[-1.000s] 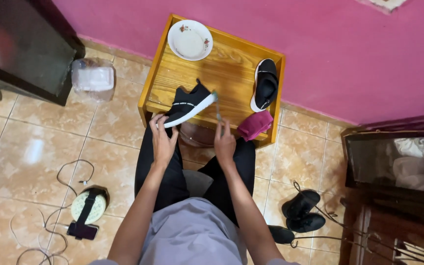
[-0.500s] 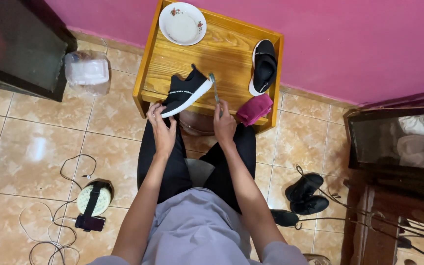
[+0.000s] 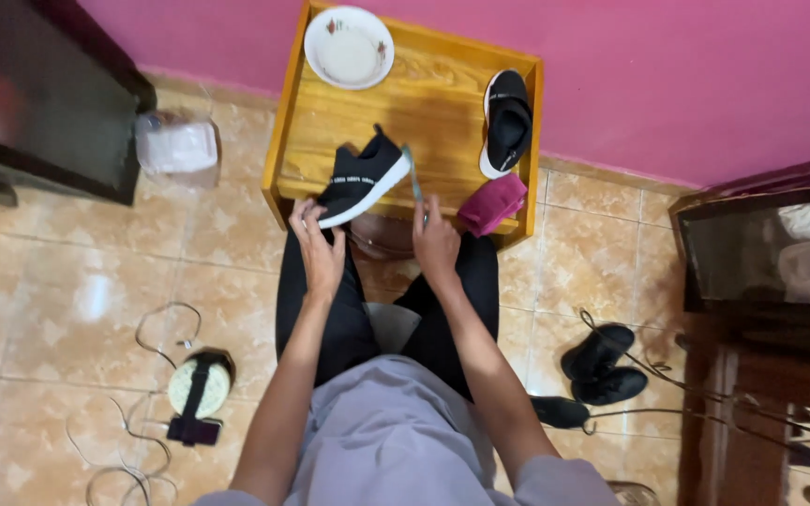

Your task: The person scrubs the white sole of a black slip-on shoe using a toothbrush. They hold the shoe on a small wooden table and repeatedly brush the sole and side edges. A second shoe, a bowl, and a cloth are visible on the table.

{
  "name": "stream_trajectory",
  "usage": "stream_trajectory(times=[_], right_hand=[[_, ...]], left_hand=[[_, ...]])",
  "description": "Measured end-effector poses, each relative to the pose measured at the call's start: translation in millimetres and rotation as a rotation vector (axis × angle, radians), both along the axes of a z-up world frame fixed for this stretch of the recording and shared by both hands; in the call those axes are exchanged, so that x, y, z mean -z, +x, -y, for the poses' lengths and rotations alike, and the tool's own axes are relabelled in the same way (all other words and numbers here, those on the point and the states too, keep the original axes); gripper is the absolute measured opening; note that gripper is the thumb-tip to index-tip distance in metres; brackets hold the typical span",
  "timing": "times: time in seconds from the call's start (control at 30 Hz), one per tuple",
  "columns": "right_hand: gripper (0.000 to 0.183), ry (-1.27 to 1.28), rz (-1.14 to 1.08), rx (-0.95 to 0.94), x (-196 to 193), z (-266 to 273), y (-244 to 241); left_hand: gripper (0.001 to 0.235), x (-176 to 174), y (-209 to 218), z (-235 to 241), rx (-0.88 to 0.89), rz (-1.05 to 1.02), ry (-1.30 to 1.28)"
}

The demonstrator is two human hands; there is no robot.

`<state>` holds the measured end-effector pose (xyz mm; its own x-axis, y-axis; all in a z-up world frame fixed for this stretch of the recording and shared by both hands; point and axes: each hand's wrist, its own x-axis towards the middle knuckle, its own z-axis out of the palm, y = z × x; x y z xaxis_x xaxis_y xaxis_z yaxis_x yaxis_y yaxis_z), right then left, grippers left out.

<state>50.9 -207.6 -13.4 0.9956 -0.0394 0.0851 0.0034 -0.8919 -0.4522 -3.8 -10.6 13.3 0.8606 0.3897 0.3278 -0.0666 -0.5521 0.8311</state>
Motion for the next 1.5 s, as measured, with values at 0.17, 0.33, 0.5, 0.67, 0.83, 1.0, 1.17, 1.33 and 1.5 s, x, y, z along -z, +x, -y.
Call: stream_trajectory(times=[0.17, 0.33, 0.5, 0.67, 0.83, 1.0, 1.17, 1.33, 1.5], right_hand=[[0.017, 0.001, -0.030, -0.049, -30.5, -21.2, -58.2], [0.025, 0.190, -0.058, 0.036, -19.5, -7.3, -11.8], [0.025, 0.252, -0.144, 0.064, -15.8, -3.5, -13.5], [0.025, 0.368, -0.075, 0.042, -37.8, 2.5, -47.9], [0.026, 0.402, -0.072, 0.054, -33.3, 1.8, -41.0], [0.026, 0.289, -0.087, -0.033, -24.3, -17.8, -62.3], [0.024, 0.373, -0.035, 0.051, -7.6, -4.7, -29.1], [0.022, 0.306, -0.045, 0.041, -23.5, -14.9, -57.5], [0.024, 0.245, -0.046, 0.000, -2.5, -8.2, -43.0]], left_hand=[[0.039, 13.4, 4.4, -0.3, -0.018, 0.005, -0.004], [0.037, 7.2, 1.6, 1.8, -0.019, -0.019, -0.025], [0.037, 11.6, -0.2, 1.1, -0.048, -0.065, -0.039], [0.037, 9.2, 4.6, -4.7, -0.042, -0.061, -0.057], [0.038, 3.2, 2.7, -6.1, -0.009, -0.071, -0.014], [0.038, 0.6, 2.8, -11.2, 0.029, -0.055, -0.009], [0.038, 0.4, 0.2, -15.9, 0.078, -0.052, 0.049], [0.037, 2.1, -0.8, -19.7, 0.102, -0.059, 0.071], [0.041, 13.5, 4.6, -22.6, 0.086, 0.013, 0.129]])
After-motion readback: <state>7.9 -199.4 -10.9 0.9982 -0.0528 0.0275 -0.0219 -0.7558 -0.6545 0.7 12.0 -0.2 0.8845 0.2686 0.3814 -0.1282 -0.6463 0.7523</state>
